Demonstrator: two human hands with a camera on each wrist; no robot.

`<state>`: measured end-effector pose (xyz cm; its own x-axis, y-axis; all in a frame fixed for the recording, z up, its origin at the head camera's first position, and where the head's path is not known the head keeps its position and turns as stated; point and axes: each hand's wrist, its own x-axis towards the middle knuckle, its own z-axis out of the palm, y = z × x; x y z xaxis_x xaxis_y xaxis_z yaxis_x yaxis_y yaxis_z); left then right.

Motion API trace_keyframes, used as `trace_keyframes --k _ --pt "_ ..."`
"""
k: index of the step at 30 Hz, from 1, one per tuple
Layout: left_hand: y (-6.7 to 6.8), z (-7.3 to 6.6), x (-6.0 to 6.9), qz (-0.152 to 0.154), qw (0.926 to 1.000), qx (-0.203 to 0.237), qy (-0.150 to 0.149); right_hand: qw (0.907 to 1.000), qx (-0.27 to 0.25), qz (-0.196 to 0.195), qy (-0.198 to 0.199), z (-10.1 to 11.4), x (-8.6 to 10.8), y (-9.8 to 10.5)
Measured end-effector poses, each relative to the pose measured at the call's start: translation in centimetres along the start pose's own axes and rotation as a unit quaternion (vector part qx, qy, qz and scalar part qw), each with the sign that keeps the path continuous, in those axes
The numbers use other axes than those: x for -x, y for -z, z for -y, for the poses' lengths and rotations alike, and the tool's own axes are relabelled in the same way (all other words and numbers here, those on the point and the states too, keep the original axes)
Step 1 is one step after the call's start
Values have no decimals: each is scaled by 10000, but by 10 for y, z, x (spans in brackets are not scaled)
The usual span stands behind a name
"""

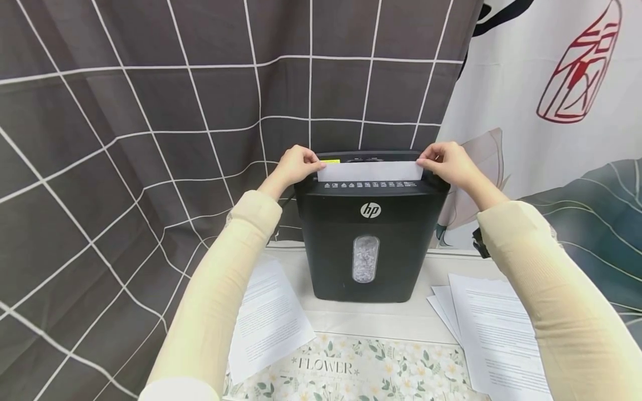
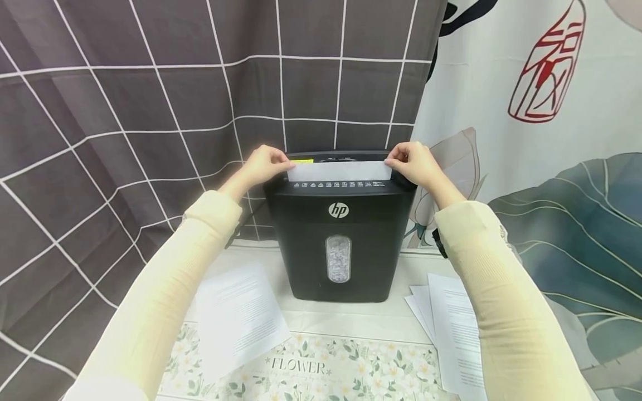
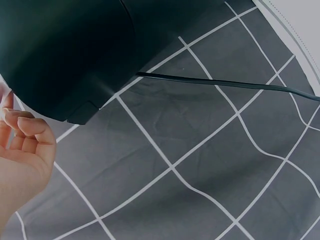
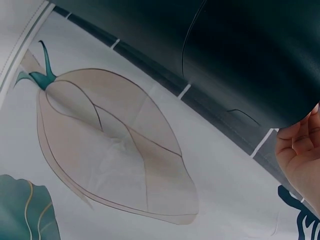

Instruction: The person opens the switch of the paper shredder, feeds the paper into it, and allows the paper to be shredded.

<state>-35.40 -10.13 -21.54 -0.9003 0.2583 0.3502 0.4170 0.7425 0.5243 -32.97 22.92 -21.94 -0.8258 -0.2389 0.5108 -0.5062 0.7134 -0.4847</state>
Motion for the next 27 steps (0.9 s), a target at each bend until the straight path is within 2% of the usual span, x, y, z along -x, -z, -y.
trace_keyframes --k 14,19,27 --pt "1 2 4 121 9999 25 110 9999 53 71 105 1 -1 -3" --pt "1 6 7 -3 9999 143 56 9999 -16 46 161 7 1 -6" --pt "-1 10 23 -409 9961 704 -330 9985 -397 -307 203 14 7 -12"
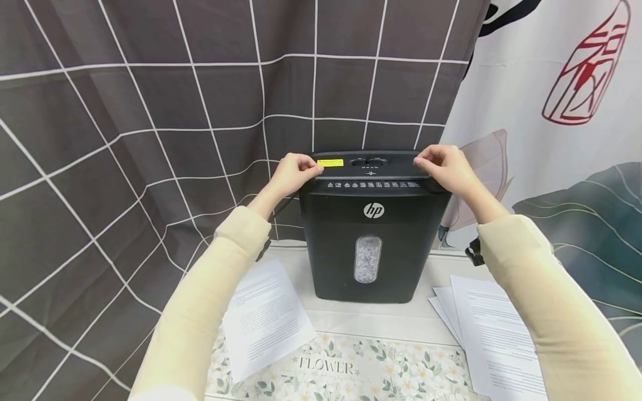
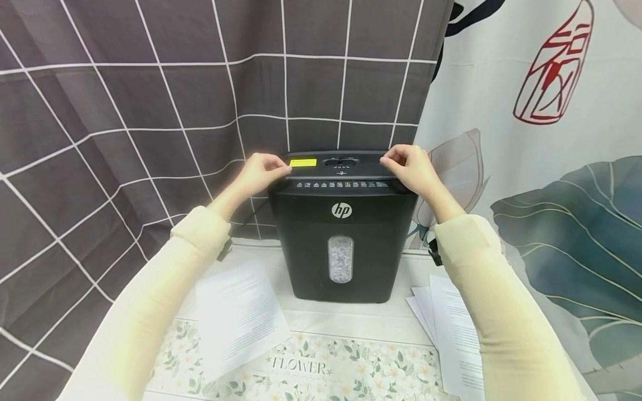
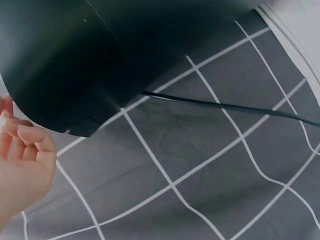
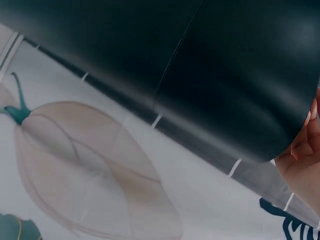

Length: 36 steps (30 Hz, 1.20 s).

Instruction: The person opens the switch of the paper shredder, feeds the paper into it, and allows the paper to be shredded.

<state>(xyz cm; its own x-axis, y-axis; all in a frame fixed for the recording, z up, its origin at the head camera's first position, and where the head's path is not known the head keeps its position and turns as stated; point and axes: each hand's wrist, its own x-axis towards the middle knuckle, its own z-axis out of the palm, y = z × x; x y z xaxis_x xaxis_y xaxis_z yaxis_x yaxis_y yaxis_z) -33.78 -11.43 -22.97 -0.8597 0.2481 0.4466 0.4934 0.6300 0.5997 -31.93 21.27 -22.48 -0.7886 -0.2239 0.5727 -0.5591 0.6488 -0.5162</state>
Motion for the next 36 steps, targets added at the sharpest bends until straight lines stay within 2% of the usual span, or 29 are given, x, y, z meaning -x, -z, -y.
trace_keyframes --k 5,9,15,20,25,30,36 --pt "3 -5 11 -373 9987 299 -169 9993 -287 -207 104 10 7 -1" --pt "2 -5 25 -534 9968 538 -253 9982 -373 -424 196 16 19 -8" --pt "-10 5 60 -715 9903 1188 -43 9931 -669 -852 437 21 53 -31" --pt "-20 10 97 -1073 9805 1643 120 9791 -1216 -1310 974 23 92 -65" --pt "-29 14 137 -1360 9712 1911 407 9716 -1464 -1116 1488 17 127 -105" --pt "-38 24 162 -1470 9672 2012 496 9756 -1450 -932 1359 19 145 -131" --pt "-48 42 194 -1535 9623 2036 951 9802 -1466 -655 1163 31 158 -150"
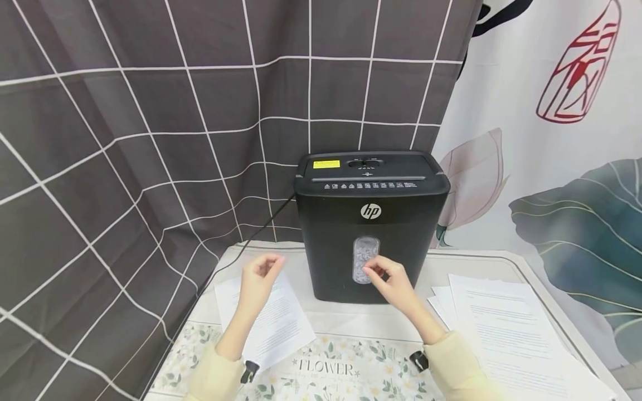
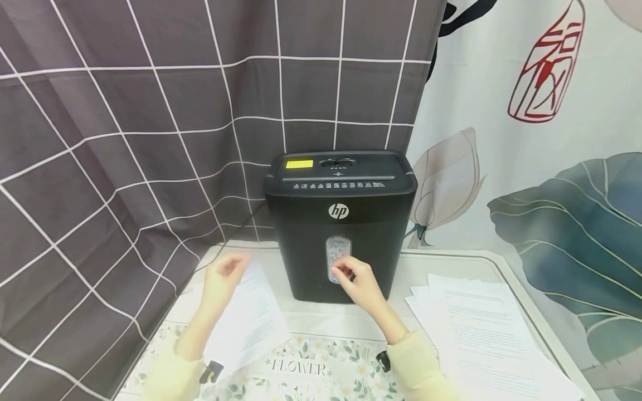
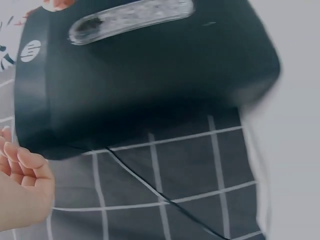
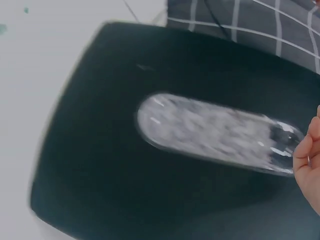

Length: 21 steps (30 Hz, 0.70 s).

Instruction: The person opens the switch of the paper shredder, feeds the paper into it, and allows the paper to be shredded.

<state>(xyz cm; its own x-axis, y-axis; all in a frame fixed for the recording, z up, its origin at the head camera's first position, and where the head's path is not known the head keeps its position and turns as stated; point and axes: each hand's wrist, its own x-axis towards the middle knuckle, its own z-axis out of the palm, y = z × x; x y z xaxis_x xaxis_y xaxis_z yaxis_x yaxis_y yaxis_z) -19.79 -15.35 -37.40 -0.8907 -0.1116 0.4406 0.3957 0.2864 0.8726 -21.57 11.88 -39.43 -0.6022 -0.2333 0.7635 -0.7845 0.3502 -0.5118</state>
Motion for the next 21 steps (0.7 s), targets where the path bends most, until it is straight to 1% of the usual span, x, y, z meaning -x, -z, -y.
trace_keyframes --k 3,6,8,10,12,14,17,19,21 --pt "4 15 14 -183 9996 -180 84 9991 -77 309 -271 -19 17 -16" --pt "10 32 26 -440 9980 -415 193 9969 -190 602 -467 -39 34 -34" --pt "14 44 33 -559 9965 -583 218 9953 -319 755 -518 -48 44 -46" --pt "19 57 40 -598 9947 -762 347 9942 -368 876 -510 -54 51 -57" --pt "25 71 47 -574 9918 -1012 525 9935 -335 988 -461 -59 57 -68" --pt "32 84 55 -516 9860 -1350 836 9920 -220 1162 -448 -63 63 -79" --pt "45 104 66 -353 9722 -1891 1338 9866 -132 1505 -620 -65 68 -95" --pt "53 115 72 -264 9611 -2218 1622 9807 -137 1719 -925 -66 70 -105" --pt "61 124 76 -221 9506 -2453 1892 9721 -222 1864 -1405 -66 72 -115"
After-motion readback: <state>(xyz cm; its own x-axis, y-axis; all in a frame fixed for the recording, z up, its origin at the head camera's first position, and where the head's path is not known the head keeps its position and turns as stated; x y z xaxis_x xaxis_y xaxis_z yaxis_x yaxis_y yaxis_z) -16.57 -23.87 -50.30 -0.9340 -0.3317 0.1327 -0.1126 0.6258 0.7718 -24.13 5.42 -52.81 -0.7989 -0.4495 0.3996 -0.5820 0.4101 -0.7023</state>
